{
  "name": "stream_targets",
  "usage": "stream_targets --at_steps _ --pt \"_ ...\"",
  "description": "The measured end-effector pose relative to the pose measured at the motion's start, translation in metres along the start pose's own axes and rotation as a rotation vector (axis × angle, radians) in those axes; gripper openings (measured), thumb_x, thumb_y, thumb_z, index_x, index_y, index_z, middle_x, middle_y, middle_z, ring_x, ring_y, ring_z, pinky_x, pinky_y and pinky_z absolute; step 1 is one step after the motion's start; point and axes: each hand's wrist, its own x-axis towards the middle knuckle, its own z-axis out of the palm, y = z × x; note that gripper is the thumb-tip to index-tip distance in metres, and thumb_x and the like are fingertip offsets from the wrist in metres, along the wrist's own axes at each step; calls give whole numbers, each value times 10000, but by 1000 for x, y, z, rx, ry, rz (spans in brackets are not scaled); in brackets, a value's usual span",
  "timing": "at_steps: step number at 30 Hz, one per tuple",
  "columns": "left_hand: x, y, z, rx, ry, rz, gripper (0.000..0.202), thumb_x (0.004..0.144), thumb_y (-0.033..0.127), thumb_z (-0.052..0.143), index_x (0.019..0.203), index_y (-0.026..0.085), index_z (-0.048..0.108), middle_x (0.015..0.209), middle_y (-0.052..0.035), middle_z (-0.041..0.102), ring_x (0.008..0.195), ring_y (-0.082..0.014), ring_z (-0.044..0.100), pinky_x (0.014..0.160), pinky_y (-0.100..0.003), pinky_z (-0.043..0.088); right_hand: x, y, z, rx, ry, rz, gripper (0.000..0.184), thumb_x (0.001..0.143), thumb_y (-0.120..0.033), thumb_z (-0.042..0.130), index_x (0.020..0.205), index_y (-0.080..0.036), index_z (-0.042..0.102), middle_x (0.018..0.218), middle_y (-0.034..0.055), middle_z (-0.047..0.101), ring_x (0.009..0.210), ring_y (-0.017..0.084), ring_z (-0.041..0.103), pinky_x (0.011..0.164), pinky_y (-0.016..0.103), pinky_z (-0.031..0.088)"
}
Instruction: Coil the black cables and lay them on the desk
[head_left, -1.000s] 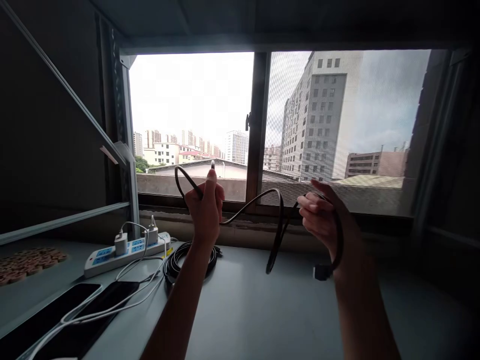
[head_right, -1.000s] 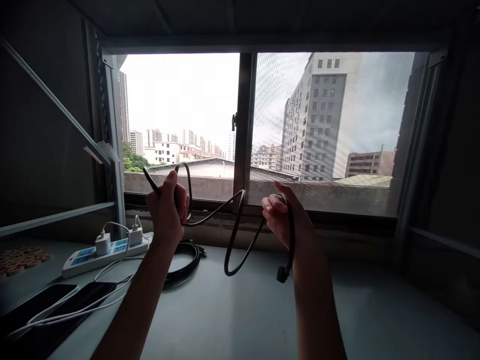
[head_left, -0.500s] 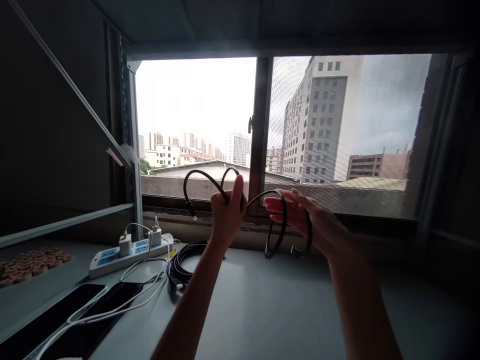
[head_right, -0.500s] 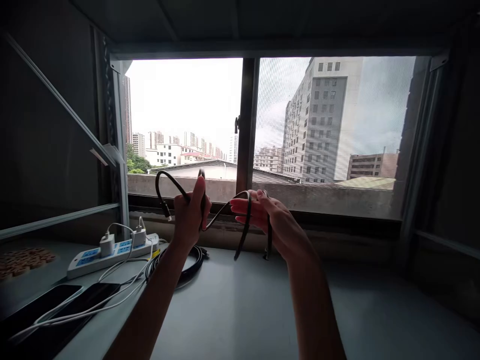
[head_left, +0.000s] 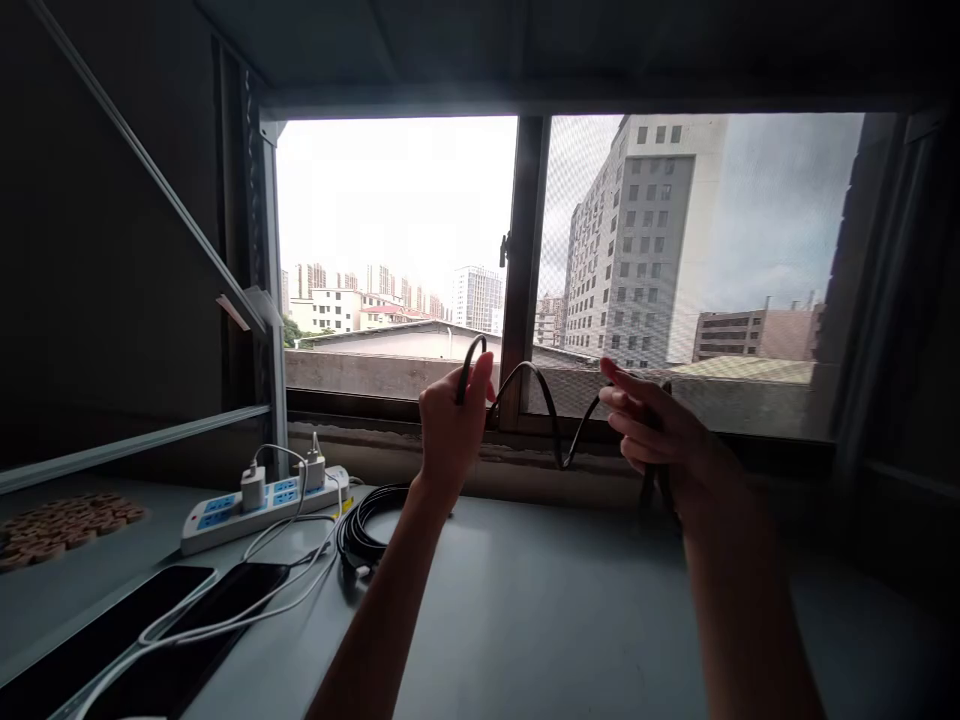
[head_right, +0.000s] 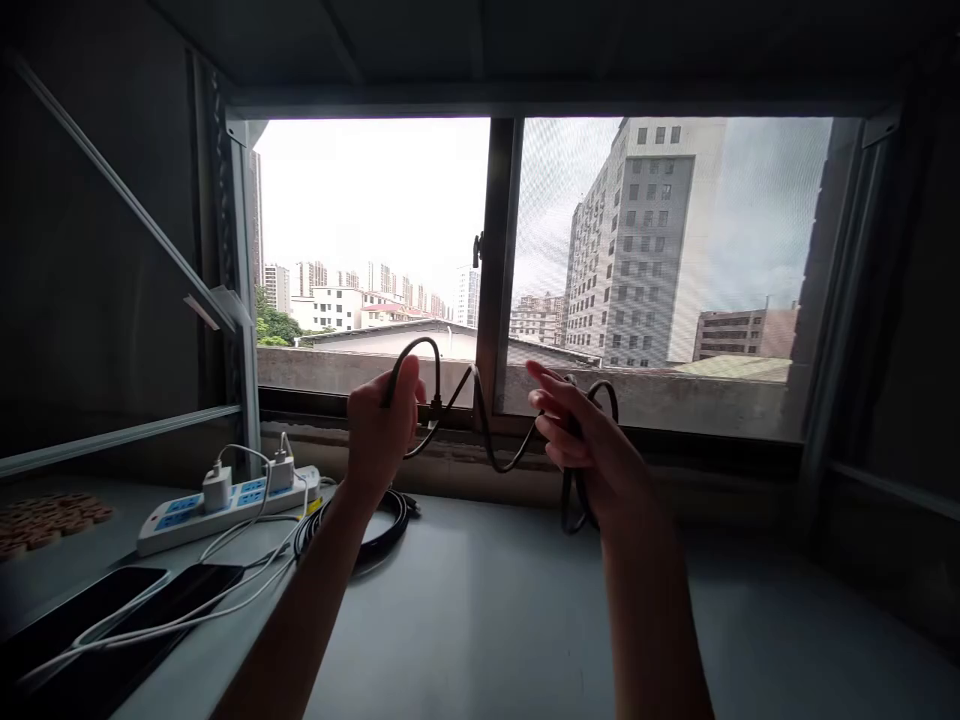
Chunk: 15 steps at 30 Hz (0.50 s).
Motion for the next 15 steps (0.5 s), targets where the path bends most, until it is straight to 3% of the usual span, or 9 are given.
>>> stream_targets --at_steps 3,7,9,12,15 --pt "-9 3 10 -9 -1 128 530 882 468 368 430 192 387 362 39 351 361 -71 336 421 -233 281 0 4 6 -131 41 25 293 764 -434 620 924 -195 678 714 -7 550 360 13 259 242 111 138" --pt "-25 2 27 24 -232 241 539 871 464 387 412 182 399 377 38 313 384 -69 273 429 -244 234 1 15 19 -217 -20 95 482 738 -617 557 812 -157 683 530 -15 435 404 60 324 269 134 125" --pt "-31 1 33 59 -352 266 536 876 470 363 437 174 450 393 35 321 403 -70 249 434 -239 222 2 19 23 -291 -25 58 445 708 -584 616 790 -152 677 482 -47 355 402 52 294 292 128 132" --pt "-34 1 36 148 -460 291 554 892 470 307 457 166 467 407 30 314 420 -71 211 436 -238 191 6 22 20 -413 70 -63 330 663 -462 700 741 -145 654 475 -72 346 383 29 241 312 133 160" --pt "-33 2 36 218 -474 342 559 900 451 287 441 166 427 409 23 331 419 -73 222 449 -242 194 9 21 9 -504 144 -134 214 667 -366 691 694 -161 638 509 -58 440 439 52 382 385 141 311"
